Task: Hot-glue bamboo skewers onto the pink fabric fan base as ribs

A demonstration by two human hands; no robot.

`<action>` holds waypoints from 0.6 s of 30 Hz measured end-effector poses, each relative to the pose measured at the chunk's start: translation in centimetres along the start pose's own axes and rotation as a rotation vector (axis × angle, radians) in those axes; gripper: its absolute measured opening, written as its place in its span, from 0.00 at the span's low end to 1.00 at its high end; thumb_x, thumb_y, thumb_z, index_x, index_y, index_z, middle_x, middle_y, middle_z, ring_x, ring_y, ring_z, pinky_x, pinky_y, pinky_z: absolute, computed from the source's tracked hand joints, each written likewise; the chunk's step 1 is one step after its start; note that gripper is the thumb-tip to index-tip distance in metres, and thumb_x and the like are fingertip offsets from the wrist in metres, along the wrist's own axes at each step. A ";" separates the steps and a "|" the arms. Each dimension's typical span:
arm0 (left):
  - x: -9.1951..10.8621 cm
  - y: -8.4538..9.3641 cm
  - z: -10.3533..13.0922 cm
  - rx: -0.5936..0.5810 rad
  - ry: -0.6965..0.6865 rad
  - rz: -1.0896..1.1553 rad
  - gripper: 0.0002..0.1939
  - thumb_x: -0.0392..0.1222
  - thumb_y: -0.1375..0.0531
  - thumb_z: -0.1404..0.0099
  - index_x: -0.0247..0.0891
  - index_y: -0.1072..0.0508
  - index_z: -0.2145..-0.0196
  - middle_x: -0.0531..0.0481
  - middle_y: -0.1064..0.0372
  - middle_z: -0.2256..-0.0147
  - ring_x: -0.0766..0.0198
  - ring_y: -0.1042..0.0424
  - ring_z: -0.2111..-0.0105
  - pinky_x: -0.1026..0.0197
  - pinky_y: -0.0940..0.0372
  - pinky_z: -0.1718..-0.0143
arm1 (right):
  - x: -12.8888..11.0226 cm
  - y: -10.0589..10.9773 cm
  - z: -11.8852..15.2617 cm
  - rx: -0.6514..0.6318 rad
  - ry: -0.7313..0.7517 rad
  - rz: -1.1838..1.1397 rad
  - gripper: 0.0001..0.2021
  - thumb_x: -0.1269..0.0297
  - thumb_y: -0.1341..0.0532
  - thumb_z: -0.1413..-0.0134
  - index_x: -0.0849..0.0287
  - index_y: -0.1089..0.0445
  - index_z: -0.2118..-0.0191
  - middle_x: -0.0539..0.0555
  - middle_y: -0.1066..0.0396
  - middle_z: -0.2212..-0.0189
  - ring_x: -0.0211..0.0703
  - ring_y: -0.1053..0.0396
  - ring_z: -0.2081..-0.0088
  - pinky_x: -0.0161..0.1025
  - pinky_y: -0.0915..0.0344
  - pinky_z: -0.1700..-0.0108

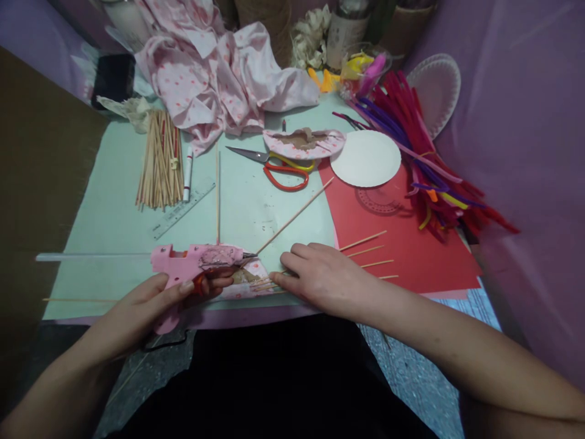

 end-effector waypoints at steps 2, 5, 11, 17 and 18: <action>-0.2 0.1 -0.1 0.011 0.006 -0.018 0.19 0.61 0.38 0.41 0.43 0.20 0.67 0.49 0.19 0.65 0.54 0.24 0.62 0.58 0.30 0.59 | 0.0 0.0 0.0 -0.001 -0.004 0.004 0.14 0.67 0.46 0.32 0.57 0.30 0.45 0.56 0.31 0.62 0.46 0.39 0.62 0.41 0.47 0.65; -0.4 0.2 -0.2 0.002 0.003 -0.040 0.20 0.61 0.40 0.40 0.41 0.20 0.65 0.48 0.20 0.64 0.54 0.24 0.60 0.58 0.32 0.57 | 0.0 0.0 0.0 0.006 0.001 0.009 0.14 0.68 0.46 0.32 0.58 0.30 0.45 0.57 0.31 0.62 0.46 0.39 0.62 0.41 0.47 0.65; 0.0 0.3 0.0 0.044 0.001 -0.057 0.19 0.61 0.39 0.42 0.41 0.22 0.69 0.50 0.21 0.66 0.54 0.24 0.62 0.59 0.31 0.58 | 0.0 0.1 0.0 0.012 0.008 0.007 0.14 0.68 0.46 0.32 0.58 0.30 0.46 0.56 0.31 0.63 0.45 0.39 0.63 0.40 0.47 0.66; 0.5 0.1 0.1 0.016 -0.032 -0.049 0.19 0.60 0.39 0.41 0.42 0.20 0.67 0.50 0.20 0.64 0.55 0.24 0.60 0.60 0.32 0.57 | 0.1 0.1 0.1 0.027 0.009 0.011 0.14 0.69 0.48 0.31 0.58 0.30 0.46 0.56 0.31 0.63 0.44 0.39 0.63 0.40 0.47 0.65; 0.6 0.1 0.1 0.017 -0.041 -0.055 0.18 0.59 0.39 0.41 0.42 0.21 0.69 0.51 0.21 0.65 0.55 0.24 0.61 0.61 0.32 0.58 | 0.1 0.0 0.1 0.023 0.008 0.013 0.14 0.69 0.48 0.31 0.58 0.30 0.46 0.56 0.31 0.63 0.44 0.39 0.62 0.40 0.47 0.65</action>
Point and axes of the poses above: each hand's wrist, its own z-axis away from the middle knuckle, its own y-axis out of the back of the hand, x = y × z, the point moved 5 cm from there along -z, towards the middle knuckle
